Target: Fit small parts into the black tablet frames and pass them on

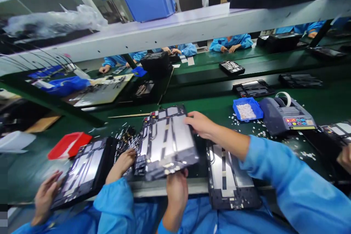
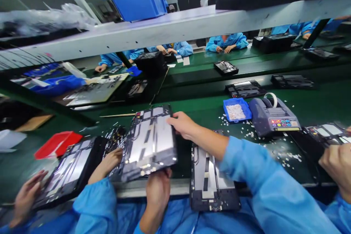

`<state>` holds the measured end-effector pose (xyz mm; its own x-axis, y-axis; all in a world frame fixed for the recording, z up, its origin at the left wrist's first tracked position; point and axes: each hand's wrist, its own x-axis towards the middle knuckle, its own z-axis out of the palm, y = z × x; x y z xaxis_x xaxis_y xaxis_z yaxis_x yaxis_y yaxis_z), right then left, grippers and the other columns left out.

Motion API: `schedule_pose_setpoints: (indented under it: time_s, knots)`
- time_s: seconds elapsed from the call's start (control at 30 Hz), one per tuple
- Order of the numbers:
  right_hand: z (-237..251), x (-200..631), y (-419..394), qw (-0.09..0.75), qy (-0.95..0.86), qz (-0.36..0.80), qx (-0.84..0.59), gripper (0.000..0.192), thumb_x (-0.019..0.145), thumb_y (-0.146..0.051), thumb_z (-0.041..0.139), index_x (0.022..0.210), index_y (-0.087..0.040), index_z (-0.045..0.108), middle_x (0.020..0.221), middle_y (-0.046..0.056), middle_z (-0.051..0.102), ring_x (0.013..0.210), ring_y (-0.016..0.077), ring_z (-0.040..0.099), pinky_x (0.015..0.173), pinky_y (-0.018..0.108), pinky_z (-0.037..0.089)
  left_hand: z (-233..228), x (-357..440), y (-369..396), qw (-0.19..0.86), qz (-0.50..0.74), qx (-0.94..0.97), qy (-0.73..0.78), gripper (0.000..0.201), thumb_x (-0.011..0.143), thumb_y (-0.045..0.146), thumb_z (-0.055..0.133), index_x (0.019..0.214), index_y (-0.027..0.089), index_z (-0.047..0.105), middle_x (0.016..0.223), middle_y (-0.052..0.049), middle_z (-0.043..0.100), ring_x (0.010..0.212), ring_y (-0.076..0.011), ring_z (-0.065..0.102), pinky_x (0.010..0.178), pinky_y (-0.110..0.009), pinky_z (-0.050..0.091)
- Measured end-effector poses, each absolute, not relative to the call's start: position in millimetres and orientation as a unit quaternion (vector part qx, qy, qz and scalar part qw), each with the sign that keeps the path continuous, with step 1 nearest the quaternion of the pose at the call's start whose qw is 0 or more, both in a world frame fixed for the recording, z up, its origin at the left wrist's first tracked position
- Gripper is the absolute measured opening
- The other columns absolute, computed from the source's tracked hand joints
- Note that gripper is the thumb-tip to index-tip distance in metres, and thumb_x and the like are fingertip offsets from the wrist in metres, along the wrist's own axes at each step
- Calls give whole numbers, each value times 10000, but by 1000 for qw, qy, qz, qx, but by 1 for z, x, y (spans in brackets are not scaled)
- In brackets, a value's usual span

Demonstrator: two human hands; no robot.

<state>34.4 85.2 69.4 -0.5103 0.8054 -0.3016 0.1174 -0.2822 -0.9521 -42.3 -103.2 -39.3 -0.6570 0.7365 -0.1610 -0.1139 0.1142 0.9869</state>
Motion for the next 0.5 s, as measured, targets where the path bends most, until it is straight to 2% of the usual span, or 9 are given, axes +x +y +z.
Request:
schedule_pose_setpoints:
  time_s: [0.07,0.13,0.23,0.3,0.37,0.43,0.5]
  knots:
    - [65,-15,89,251,-557,665,-430,229,894,-227,595,1109,-191,526,787,-9,657,607,138,617,474,211,454,-37,-36,-107,378,646,204,631,511,850,718,592,1025,243,661,679,1,570,591,-167,494,510,-286,415]
    - [58,-42,93,241,-581,647,-431,213,886,-230,623,1083,-185,554,809,6,671,655,157,642,529,241,507,-36,-31,-111,424,649,183,605,561,820,727,654,1058,218,644,682,11,563,578,-146,475,498,-257,379]
    - [42,-44,106,227,-638,600,-426,185,787,-220,738,935,-177,635,865,56,707,881,236,687,747,323,568,-35,-33,-123,417,616,221,631,535,841,699,651,1055,208,643,709,1,576,589,-151,490,529,-269,404]
    - [31,-32,122,226,-672,565,-422,159,753,-235,769,869,-171,680,946,97,733,1059,294,660,920,375,532,-34,-43,-133,311,599,294,677,388,902,590,618,1038,227,649,787,-21,603,687,-186,568,658,-317,494]
    - [21,-22,140,233,-692,541,-418,183,803,-283,733,944,-167,730,1090,120,745,1181,316,621,1042,403,468,-34,-59,-142,119,583,364,717,246,918,450,611,1057,248,635,981,-63,632,948,-249,635,917,-411,524]
    - [15,-24,157,246,-701,530,-410,293,875,-321,673,1117,-172,744,1280,120,712,1286,303,579,1127,397,403,-32,-79,-145,-67,548,382,741,294,890,354,626,1163,252,588,1255,-117,582,1258,-312,555,1143,-522,407]
    - [12,-38,169,265,-703,528,-396,391,938,-356,621,1272,-171,709,1445,110,633,1386,270,518,1184,357,342,-25,-101,-141,-153,517,341,770,442,881,337,603,1301,238,504,1428,-161,486,1427,-359,424,1223,-598,304]
